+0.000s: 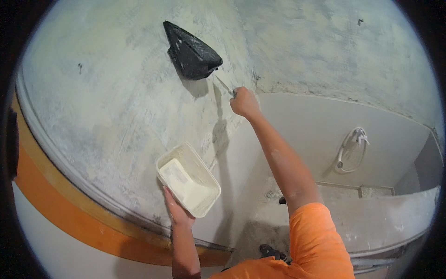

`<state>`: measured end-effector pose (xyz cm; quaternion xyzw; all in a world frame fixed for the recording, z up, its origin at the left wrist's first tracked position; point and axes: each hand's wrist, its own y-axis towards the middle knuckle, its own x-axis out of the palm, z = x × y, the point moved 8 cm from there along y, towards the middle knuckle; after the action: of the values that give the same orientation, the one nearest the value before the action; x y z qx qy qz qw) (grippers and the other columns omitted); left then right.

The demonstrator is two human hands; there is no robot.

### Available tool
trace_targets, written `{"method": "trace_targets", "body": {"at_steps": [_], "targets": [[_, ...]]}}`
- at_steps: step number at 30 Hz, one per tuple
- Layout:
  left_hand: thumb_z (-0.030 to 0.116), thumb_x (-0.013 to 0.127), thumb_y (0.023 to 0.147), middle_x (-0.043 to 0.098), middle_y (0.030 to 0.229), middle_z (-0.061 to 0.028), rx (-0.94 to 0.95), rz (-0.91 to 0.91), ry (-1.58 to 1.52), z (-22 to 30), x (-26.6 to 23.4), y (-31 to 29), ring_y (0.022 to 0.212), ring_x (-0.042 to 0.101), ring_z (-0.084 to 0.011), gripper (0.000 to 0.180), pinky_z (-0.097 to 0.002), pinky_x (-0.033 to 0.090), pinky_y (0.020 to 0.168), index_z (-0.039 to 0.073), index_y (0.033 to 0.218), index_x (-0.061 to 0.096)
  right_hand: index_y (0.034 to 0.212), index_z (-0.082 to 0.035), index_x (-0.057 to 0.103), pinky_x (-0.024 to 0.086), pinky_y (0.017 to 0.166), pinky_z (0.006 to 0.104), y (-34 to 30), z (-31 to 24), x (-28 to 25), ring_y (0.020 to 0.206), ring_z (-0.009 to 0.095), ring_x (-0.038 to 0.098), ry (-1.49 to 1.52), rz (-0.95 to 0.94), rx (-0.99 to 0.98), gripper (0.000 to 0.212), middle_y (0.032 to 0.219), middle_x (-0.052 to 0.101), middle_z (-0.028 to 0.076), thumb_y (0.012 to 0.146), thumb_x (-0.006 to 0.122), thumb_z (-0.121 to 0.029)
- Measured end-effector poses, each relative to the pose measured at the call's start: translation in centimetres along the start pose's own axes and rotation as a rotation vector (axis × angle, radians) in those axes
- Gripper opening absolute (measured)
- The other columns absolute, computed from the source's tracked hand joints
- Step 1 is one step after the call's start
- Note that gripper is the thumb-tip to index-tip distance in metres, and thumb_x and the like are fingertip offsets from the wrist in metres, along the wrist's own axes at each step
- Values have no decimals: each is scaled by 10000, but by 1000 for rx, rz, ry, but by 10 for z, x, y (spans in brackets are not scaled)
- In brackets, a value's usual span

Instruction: The person applies white putty to a wall using a spatula, taking the material from a plastic container and spreading it over the surface to fill gaps.

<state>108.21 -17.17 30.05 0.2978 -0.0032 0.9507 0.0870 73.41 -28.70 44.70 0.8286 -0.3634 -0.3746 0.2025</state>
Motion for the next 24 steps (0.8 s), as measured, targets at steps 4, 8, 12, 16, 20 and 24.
{"method": "trace_targets", "body": {"at_steps": [4, 8, 12, 16, 20, 24], "targets": [[639, 321, 1008, 329, 1566, -131, -15, -4, 26, -22, 11, 24, 1401, 395, -330, 777, -474, 376, 1135, 120, 1574, 209, 1043, -9, 655, 531, 837, 515, 30, -1, 29, 971, 460, 645, -52, -37, -71, 254, 957, 670, 295, 806, 592, -73], [668, 389, 980, 325, 1563, -126, 29, 6, 75, -34, -14, 32, 1405, 391, -332, 835, -475, 370, 1140, 121, 1576, 185, 1255, 31, 556, 530, 824, 516, -73, -7, 75, 936, 458, 645, -55, -278, -169, 445, 954, 645, 296, 816, 576, -41], [660, 399, 982, 341, 1551, -139, -59, 13, 23, -52, 9, 45, 1407, 393, -335, 844, -490, 380, 1135, 110, 1577, 163, 1250, -32, 624, 512, 879, 526, -90, 20, 45, 1031, 426, 635, -97, -636, -127, 458, 1061, 647, 281, 795, 642, -77], [656, 389, 986, 357, 1540, -146, 31, -38, 72, -52, 21, 53, 1396, 406, -332, 832, -487, 384, 1132, 106, 1574, 177, 1060, -5, 699, 532, 745, 470, -6, 39, 15, 876, 421, 677, -46, -292, -176, 303, 866, 672, 274, 767, 636, -55], [656, 353, 996, 386, 1519, -148, 101, -20, 164, -43, 21, 50, 1369, 435, -328, 807, -479, 400, 1122, 100, 1564, 216, 1059, 6, 690, 526, 735, 471, 23, 30, 10, 875, 422, 675, 56, -202, -104, 296, 882, 676, 275, 779, 658, -84], [631, 297, 1019, 404, 1505, -142, 153, 152, 237, -38, -8, 39, 1343, 459, -320, 759, -470, 415, 1109, 90, 1550, 255, 1277, -10, 599, 527, 787, 522, -61, 23, 71, 873, 448, 645, -50, -334, -186, 473, 906, 649, 286, 805, 590, -35]]}}
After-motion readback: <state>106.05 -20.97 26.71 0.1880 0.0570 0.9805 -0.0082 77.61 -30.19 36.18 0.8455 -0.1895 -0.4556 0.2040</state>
